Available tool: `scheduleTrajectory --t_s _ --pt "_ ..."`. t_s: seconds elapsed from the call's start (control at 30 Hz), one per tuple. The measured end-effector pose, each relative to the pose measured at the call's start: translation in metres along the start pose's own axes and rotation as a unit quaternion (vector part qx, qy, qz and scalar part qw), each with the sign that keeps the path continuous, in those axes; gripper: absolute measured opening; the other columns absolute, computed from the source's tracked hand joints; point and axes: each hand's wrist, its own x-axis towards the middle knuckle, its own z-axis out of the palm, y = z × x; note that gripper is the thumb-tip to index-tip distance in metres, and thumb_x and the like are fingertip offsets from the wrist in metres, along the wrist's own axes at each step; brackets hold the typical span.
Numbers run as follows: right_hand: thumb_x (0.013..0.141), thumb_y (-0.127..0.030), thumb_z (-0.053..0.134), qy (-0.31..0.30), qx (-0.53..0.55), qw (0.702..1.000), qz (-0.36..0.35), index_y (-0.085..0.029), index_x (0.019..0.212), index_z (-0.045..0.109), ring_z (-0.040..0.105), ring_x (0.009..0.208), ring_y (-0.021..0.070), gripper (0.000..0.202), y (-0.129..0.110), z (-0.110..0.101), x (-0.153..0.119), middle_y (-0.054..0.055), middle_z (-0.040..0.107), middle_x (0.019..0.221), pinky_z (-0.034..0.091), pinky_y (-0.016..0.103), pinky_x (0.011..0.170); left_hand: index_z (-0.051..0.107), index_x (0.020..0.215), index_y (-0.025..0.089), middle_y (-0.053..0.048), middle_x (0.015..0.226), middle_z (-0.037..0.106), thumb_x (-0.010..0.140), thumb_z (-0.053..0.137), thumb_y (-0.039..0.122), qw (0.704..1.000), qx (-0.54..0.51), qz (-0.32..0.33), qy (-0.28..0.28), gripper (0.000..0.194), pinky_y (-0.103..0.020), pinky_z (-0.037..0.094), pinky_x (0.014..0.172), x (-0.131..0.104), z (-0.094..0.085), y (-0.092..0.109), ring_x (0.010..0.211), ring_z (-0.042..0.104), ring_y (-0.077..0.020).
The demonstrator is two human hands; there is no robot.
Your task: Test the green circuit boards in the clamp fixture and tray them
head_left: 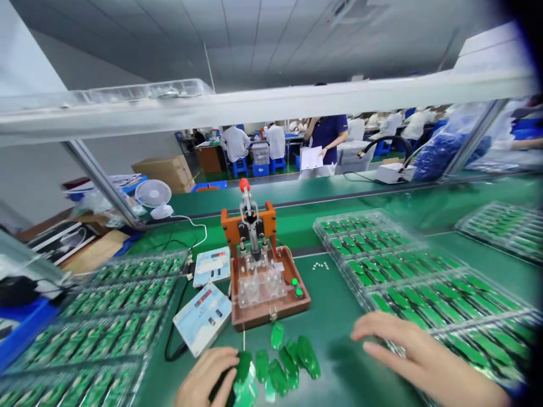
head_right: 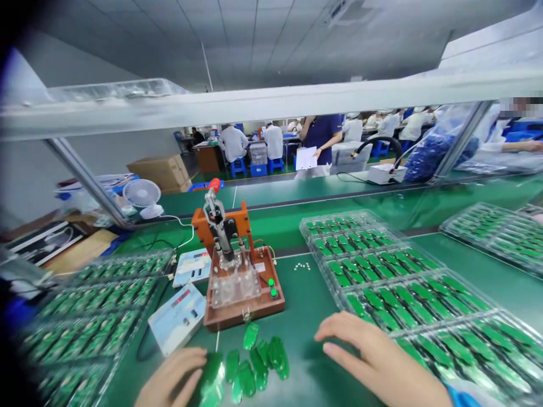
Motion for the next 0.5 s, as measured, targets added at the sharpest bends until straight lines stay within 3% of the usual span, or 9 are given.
scheduleTrajectory --t_s 0.13,0.27,0.4,0.5 --pt "0.097 -0.059 0.055 -0.086 0.074 0.994 -0.006 -0.041 0.111 0.075 0.063 0.121 0.031 0.03 -0.006 0.049 -0.005 0.003 0.071 0.125 0.051 0.046 0.109 0.074 0.099 0.024 -0.005 0.108 0.076 0.102 0.059 0.035 0.995 -0.017 -0.082 -0.047 0.018 -0.023 0.061 0.088 -0.016 -0.013 0.014 0.101 0.073 -0.0175" --pt "0.097 -0.057 0.057 -0.089 0.113 0.989 -0.017 -0.039 0.118 0.072 0.054 0.135 0.0303 0.031 0.003 0.088 0.013 0.003 0.064 0.139 0.041 0.05 0.118 0.074 0.103 0.026 -0.006 0.114 0.074 0.102 0.059 0.032 0.988 -0.038 -0.127 -0.08 0.016 -0.028 0.061 0.09 -0.025 -0.012 0.032 0.107 0.07 -0.0202" --pt "0.093 -0.056 0.064 -0.067 0.116 0.991 -0.021 -0.033 0.12 0.071 0.05 0.139 0.0313 0.036 0.012 0.103 0.038 0.007 0.059 0.146 0.036 0.052 0.121 0.074 0.11 0.025 -0.006 0.122 0.072 0.102 0.058 0.029 0.985 -0.045 -0.141 -0.093 0.018 -0.034 0.059 0.097 -0.022 -0.009 0.031 0.115 0.067 -0.0218" --pt "0.09 -0.054 0.069 -0.067 0.098 0.992 -0.031 -0.03 0.119 0.071 0.051 0.138 0.0316 0.038 0.012 0.104 0.051 0.008 0.06 0.145 0.037 0.052 0.12 0.073 0.114 0.025 -0.006 0.127 0.071 0.101 0.058 0.027 0.983 -0.049 -0.114 -0.133 0.019 -0.039 0.057 0.103 -0.009 -0.008 0.023 0.121 0.064 -0.0233"
